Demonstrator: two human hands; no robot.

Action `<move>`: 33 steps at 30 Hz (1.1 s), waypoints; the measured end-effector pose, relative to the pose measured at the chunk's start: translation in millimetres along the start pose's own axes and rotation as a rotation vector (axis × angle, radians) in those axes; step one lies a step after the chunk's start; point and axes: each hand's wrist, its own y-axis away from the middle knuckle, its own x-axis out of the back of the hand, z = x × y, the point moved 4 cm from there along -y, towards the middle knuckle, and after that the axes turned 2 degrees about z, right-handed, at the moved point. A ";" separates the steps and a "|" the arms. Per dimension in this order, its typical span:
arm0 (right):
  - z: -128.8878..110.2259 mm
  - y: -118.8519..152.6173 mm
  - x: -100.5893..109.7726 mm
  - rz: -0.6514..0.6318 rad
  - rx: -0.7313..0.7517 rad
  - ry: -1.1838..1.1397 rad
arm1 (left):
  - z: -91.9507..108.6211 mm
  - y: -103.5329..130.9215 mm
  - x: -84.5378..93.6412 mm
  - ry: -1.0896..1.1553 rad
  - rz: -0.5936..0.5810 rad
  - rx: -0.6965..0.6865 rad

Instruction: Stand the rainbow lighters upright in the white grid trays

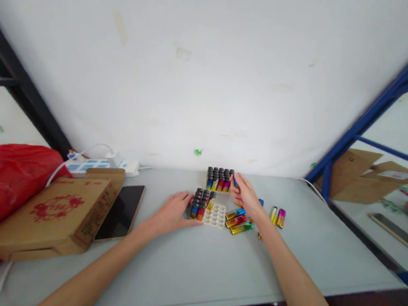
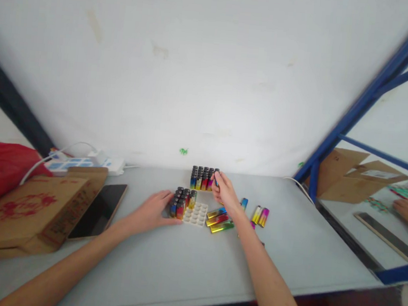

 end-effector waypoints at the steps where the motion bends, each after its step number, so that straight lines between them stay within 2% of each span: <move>1: 9.0 0.9 -5.7 0.014 -0.033 0.008 | 0.2 0.3 -0.1 0.000 0.008 0.002; 4: 30.6 8.4 -18.2 0.026 -0.108 0.037 | 0.7 0.8 -0.6 0.006 0.013 -0.003; 7: 39.5 16.5 -23.7 0.053 -0.139 0.062 | 0.2 0.5 -1.0 0.019 0.003 0.005; 13: 35.9 18.6 -23.9 0.088 -0.092 0.061 | -1.7 -0.2 -1.9 0.040 0.020 0.012; 19: 34.6 19.9 -24.0 0.047 -0.124 0.050 | -2.7 0.3 -2.6 0.022 0.012 -0.001; 24: 37.2 20.3 -21.8 0.078 -0.081 0.100 | -3.3 0.5 -2.5 0.018 0.018 -0.017; 29: 39.9 17.9 -22.1 0.024 -0.078 0.102 | -4.2 0.3 -3.5 -0.001 0.009 -0.020; 31: 36.6 17.7 -22.5 -0.011 -0.018 0.127 | -4.4 0.5 -3.7 -0.006 0.016 -0.025; 33: 29.1 19.6 -22.3 -0.032 0.107 0.200 | -4.1 0.6 -3.6 -0.007 0.016 -0.026</move>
